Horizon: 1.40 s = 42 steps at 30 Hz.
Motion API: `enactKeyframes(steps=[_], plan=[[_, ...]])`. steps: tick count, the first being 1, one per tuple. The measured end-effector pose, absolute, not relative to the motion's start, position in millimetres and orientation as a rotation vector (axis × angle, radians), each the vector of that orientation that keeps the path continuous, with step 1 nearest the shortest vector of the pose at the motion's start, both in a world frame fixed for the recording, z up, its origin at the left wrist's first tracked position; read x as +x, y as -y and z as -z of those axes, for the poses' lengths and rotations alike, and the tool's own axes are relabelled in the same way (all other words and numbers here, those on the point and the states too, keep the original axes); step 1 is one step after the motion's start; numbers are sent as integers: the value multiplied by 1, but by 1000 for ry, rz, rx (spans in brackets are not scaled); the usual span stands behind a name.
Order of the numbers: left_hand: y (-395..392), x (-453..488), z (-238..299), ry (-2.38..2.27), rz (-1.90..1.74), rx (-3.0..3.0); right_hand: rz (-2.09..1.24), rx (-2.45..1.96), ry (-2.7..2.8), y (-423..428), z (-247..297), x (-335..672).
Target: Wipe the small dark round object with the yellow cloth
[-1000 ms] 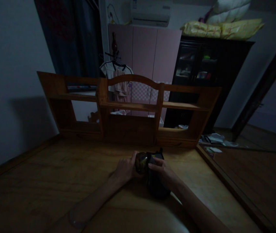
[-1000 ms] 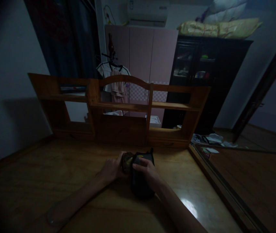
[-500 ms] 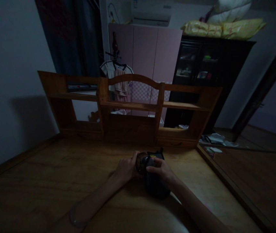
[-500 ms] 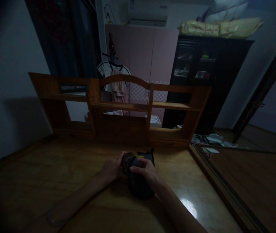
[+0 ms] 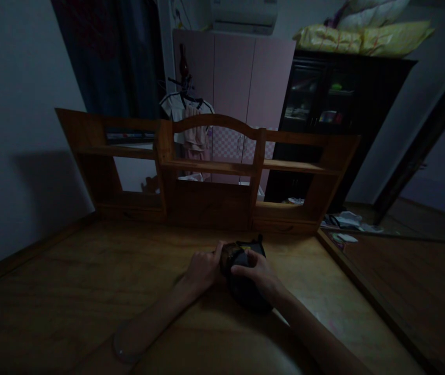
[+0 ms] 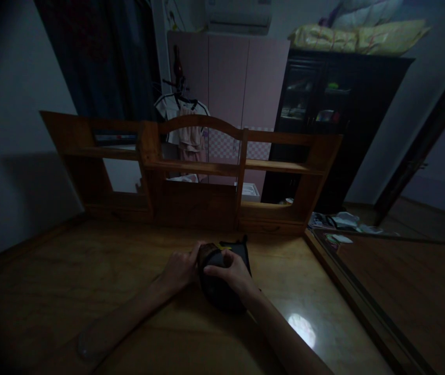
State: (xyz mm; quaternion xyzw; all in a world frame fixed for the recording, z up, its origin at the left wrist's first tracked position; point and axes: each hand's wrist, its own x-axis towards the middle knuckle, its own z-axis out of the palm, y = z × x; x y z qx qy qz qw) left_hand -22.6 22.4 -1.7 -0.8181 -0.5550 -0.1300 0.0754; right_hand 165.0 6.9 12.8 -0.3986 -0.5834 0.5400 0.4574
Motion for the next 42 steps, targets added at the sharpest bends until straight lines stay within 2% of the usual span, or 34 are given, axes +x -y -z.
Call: enactKeyframes(steps=[9,13,37,42], plan=[[-23,-26,-1,1714,418,-2457,-1660,-774,1273,-5,-16,173],[-22,-25,-4,1770,422,-2478,-1704,-732,1248,-3,-21,172],[-23,-21,7,1787,358,-2516,-1238,-1003,1470,-8,-16,166],[-24,-20,10,1868,439,-2551,-1266,-933,1461,-7,-19,166]])
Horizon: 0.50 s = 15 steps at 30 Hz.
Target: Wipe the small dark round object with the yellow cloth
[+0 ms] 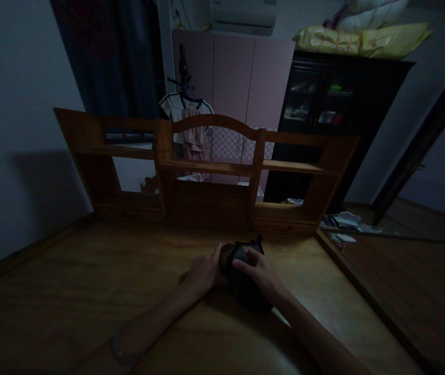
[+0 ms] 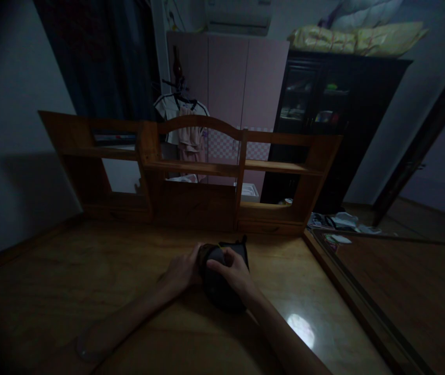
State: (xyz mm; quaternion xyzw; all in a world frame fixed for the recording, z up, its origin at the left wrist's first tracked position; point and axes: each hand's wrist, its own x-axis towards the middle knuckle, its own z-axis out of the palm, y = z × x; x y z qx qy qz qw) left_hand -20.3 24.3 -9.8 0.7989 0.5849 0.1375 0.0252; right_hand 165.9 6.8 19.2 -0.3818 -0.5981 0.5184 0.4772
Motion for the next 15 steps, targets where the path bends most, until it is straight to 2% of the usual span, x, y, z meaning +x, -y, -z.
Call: enactKeyframes(steps=[7,15], plan=[[-21,-19,-1,-1799,-472,2301,-1300,-865,1460,-5,-19,165],[-14,-16,-16,-1688,-564,2251,-1112,-926,1613,-2,-24,164]])
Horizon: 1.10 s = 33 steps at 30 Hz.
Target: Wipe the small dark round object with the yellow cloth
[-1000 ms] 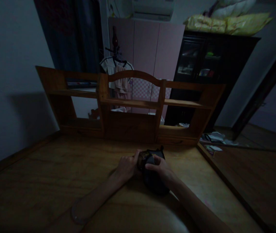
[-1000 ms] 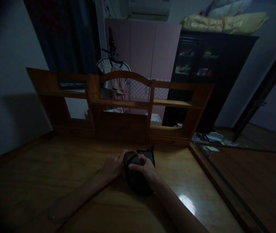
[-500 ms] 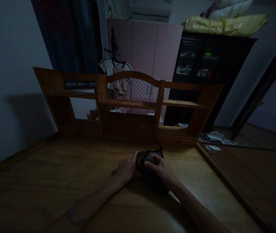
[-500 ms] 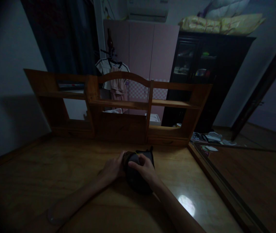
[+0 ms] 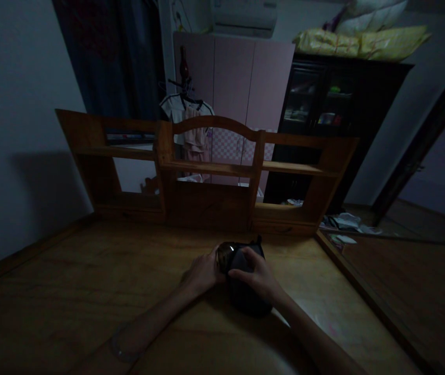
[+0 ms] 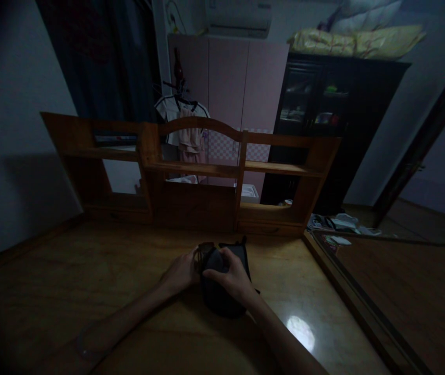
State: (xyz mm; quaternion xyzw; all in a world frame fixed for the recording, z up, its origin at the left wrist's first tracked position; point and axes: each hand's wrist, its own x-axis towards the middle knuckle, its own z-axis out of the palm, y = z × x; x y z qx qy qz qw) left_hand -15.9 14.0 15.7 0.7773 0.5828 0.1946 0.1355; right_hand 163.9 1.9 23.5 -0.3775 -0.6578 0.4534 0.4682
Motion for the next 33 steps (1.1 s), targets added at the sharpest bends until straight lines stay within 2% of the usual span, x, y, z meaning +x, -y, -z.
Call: enactKeyframes(steps=[11,33], plan=[[-15,-15,-11,-1706,-477,2330,-837,-1076,1691,-2,-16,165],[-20,-17,-9,-1759,-516,2192,-790,-1065,1793,0,-15,163]])
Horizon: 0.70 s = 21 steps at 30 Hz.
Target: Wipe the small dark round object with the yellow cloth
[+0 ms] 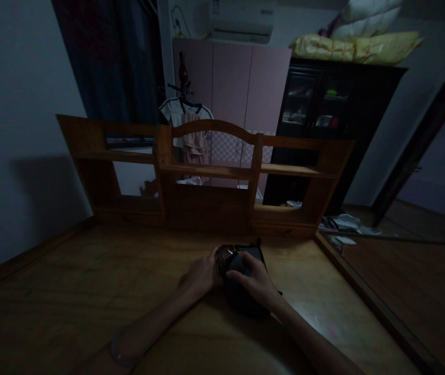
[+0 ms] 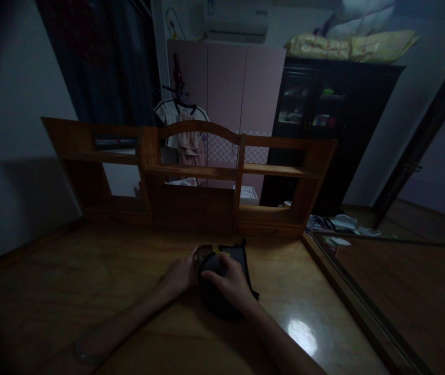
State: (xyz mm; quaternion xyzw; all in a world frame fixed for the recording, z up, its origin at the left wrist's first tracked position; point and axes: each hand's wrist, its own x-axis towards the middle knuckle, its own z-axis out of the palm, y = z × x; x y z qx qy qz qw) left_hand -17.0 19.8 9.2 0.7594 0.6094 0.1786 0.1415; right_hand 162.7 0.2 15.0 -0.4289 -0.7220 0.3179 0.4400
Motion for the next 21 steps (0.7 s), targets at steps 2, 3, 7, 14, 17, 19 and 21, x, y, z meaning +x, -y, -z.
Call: enactKeyframes(steps=[2,3,7,14,17,19,21], plan=[[-23,-19,-4,-1738,-549,2212,-797,-1054,1796,0,-14,163],[-24,-20,-2,-1728,-566,2220,-802,-1049,1796,-1,-13,164],[-27,-22,2,-1719,-605,2222,-814,-1035,1798,-2,-11,165],[-25,-23,-4,-1679,-641,2224,-921,-994,1750,-5,-12,166],[-25,-23,-4,-1676,-675,2194,-982,-954,1718,-5,-15,166],[-24,-22,-4,-1665,-702,2165,-1021,-944,1684,-5,-17,167],[-23,-21,-4,-1632,-734,2133,-1071,-959,1627,-8,-17,168]])
